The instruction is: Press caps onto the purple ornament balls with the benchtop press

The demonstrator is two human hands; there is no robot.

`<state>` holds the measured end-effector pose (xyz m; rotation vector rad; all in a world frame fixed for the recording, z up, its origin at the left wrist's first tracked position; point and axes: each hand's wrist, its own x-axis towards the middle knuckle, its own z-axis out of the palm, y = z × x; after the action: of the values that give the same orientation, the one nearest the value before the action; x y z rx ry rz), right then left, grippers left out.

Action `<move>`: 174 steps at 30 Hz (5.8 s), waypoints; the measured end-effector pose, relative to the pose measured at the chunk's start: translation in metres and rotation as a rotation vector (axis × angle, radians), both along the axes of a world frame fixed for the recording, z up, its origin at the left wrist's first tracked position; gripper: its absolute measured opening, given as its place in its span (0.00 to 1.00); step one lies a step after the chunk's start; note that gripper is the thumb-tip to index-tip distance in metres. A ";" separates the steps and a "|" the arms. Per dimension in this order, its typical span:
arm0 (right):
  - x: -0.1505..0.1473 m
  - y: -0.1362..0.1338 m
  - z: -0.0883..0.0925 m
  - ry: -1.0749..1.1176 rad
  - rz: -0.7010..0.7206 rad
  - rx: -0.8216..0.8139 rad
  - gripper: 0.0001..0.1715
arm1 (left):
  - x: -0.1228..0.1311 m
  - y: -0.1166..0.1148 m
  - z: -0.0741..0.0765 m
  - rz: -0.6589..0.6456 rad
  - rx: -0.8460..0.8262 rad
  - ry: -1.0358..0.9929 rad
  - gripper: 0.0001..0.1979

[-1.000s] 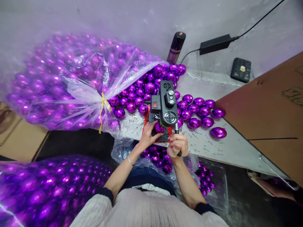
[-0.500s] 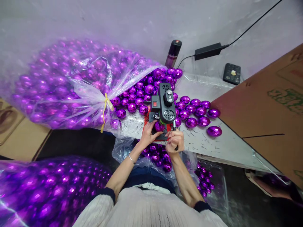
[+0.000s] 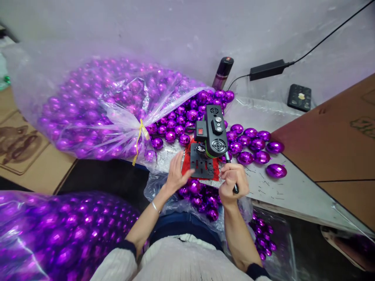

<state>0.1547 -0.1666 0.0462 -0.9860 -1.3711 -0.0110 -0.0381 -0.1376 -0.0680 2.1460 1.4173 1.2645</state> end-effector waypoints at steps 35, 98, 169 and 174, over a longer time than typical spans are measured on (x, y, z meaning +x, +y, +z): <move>-0.002 0.007 0.033 -0.021 -0.024 -0.009 0.19 | 0.038 0.021 0.011 -0.060 -0.501 -0.436 0.35; 0.002 0.002 0.017 -0.018 -0.002 -0.012 0.19 | 0.018 -0.044 -0.026 -0.235 0.232 0.089 0.36; 0.004 0.010 -0.059 -0.091 -0.064 0.134 0.19 | 0.054 0.022 -0.009 -0.106 -0.263 -0.200 0.34; 0.000 0.010 -0.062 -0.003 0.045 0.128 0.18 | 0.055 0.022 -0.009 -0.099 -0.247 -0.211 0.34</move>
<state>0.1550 -0.1569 -0.0161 -0.8481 -1.3778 -0.0656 0.0166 -0.1155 -0.0773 1.8379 1.2888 1.1724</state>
